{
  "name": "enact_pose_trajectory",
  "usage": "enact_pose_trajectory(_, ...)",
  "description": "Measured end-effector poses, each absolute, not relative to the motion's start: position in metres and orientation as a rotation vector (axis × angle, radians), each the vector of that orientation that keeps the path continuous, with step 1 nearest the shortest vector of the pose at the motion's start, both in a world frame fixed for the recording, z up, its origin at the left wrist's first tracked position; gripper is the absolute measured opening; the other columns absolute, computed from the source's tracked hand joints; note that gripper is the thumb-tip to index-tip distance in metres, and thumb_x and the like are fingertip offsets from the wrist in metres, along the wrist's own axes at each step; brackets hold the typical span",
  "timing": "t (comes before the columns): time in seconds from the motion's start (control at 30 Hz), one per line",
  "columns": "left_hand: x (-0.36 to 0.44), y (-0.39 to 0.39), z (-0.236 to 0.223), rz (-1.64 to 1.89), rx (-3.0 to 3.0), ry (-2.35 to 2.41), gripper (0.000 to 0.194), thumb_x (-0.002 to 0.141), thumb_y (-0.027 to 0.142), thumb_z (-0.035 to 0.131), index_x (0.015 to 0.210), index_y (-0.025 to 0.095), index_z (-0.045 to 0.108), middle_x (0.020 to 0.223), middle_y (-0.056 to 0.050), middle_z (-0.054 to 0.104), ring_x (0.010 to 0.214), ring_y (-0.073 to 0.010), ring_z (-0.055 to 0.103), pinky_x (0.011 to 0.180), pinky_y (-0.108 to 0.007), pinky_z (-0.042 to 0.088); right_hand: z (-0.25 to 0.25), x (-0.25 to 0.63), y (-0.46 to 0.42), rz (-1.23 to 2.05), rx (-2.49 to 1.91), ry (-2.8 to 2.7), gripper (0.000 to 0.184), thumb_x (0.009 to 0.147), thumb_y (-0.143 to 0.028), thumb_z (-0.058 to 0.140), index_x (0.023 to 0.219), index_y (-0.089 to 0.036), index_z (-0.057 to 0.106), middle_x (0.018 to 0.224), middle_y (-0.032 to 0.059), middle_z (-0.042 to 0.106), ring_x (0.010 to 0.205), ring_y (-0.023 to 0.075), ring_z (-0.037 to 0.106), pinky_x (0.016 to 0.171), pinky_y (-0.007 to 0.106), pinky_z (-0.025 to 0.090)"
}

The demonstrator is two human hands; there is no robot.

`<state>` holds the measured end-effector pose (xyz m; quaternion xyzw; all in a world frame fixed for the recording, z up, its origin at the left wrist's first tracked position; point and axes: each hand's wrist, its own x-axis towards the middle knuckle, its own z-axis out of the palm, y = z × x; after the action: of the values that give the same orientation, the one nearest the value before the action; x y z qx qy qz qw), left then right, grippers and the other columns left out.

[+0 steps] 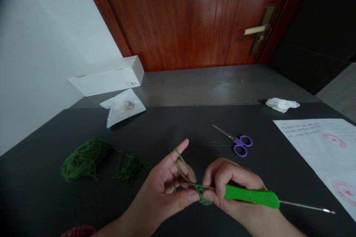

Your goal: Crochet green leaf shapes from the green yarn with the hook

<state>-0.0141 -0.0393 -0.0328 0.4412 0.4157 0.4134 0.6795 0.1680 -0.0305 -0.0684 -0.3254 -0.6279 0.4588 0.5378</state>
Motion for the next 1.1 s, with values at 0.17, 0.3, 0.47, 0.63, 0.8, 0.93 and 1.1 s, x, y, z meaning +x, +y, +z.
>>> enact_pose_trajectory(0.17,-0.011,-0.041,-0.035,0.93,0.981,0.966,0.109,0.068,0.011,0.075,0.154,0.016,0.008,0.078,0.003,0.062,0.071,-0.0118,0.056,0.073,-0.03,0.042,-0.065,0.168,-0.032,1.132,-0.799,-1.477,0.029,0.079,-0.025,0.075,0.063,-0.023,0.051,0.073,-0.0007,0.064,0.063,0.0131,0.062,0.057,0.023,0.052)
enact_pose_trajectory(0.3,-0.008,-0.042,-0.031,0.987,0.946,1.038,0.111,0.067,0.008,0.071,0.154,0.014,0.003,0.076,0.004,0.061,0.071,-0.0121,0.056,0.072,-0.03,0.043,-0.058,0.174,-0.032,1.174,-0.784,-1.58,0.017,0.082,-0.026,0.072,0.072,-0.025,0.057,0.081,0.001,0.067,0.072,0.016,0.064,0.062,0.024,0.053)
enact_pose_trajectory(0.47,-0.005,-0.042,-0.029,1.047,0.905,1.083,0.112,0.064,0.006,0.07,0.154,0.013,0.002,0.075,0.004,0.06,0.069,-0.012,0.055,0.072,-0.03,0.043,-0.054,0.181,-0.036,1.292,-0.757,-1.537,0.024,0.095,-0.042,0.049,0.087,-0.027,0.065,0.087,0.0042,0.069,0.083,0.0191,0.065,0.072,0.027,0.055)
enact_pose_trajectory(0.63,-0.006,-0.042,-0.046,1.097,0.742,0.959,0.116,0.06,0.01,0.076,0.153,0.014,0.008,0.077,0.003,0.062,0.067,-0.0112,0.055,0.067,-0.028,0.043,-0.06,0.18,-0.037,1.298,-0.734,-1.523,0.022,0.096,-0.039,0.05,0.089,-0.028,0.067,0.089,0.0027,0.071,0.086,0.0174,0.067,0.077,0.025,0.055)
enact_pose_trajectory(0.8,-0.007,-0.042,-0.05,1.133,0.552,0.904,0.111,0.056,0.01,0.082,0.15,0.013,0.023,0.077,0.002,0.062,0.07,-0.0115,0.056,0.07,-0.028,0.042,-0.062,0.18,-0.035,1.19,-0.717,-1.551,0.019,0.094,-0.039,0.054,0.089,-0.029,0.069,0.096,0.0029,0.074,0.091,0.0184,0.07,0.076,0.024,0.058)
enact_pose_trajectory(0.93,-0.008,-0.044,-0.043,1.112,0.341,0.844,0.107,0.054,0.009,0.084,0.147,0.013,0.031,0.076,0.003,0.061,0.07,-0.0112,0.055,0.07,-0.028,0.041,-0.063,0.187,-0.033,1.065,-0.727,-1.755,0.015,0.092,-0.037,0.058,0.09,-0.029,0.071,0.102,0.0046,0.074,0.094,0.0214,0.071,0.076,0.026,0.059)
enact_pose_trajectory(1.1,-0.007,-0.046,-0.043,1.159,0.253,0.767,0.107,0.051,0.006,0.084,0.145,0.011,0.032,0.075,0.003,0.06,0.071,-0.0127,0.055,0.07,-0.03,0.041,-0.075,0.195,-0.032,0.99,-0.731,-1.792,0.014,0.089,-0.035,0.061,0.09,-0.027,0.073,0.102,0.0088,0.074,0.095,0.0278,0.072,0.074,0.032,0.061)
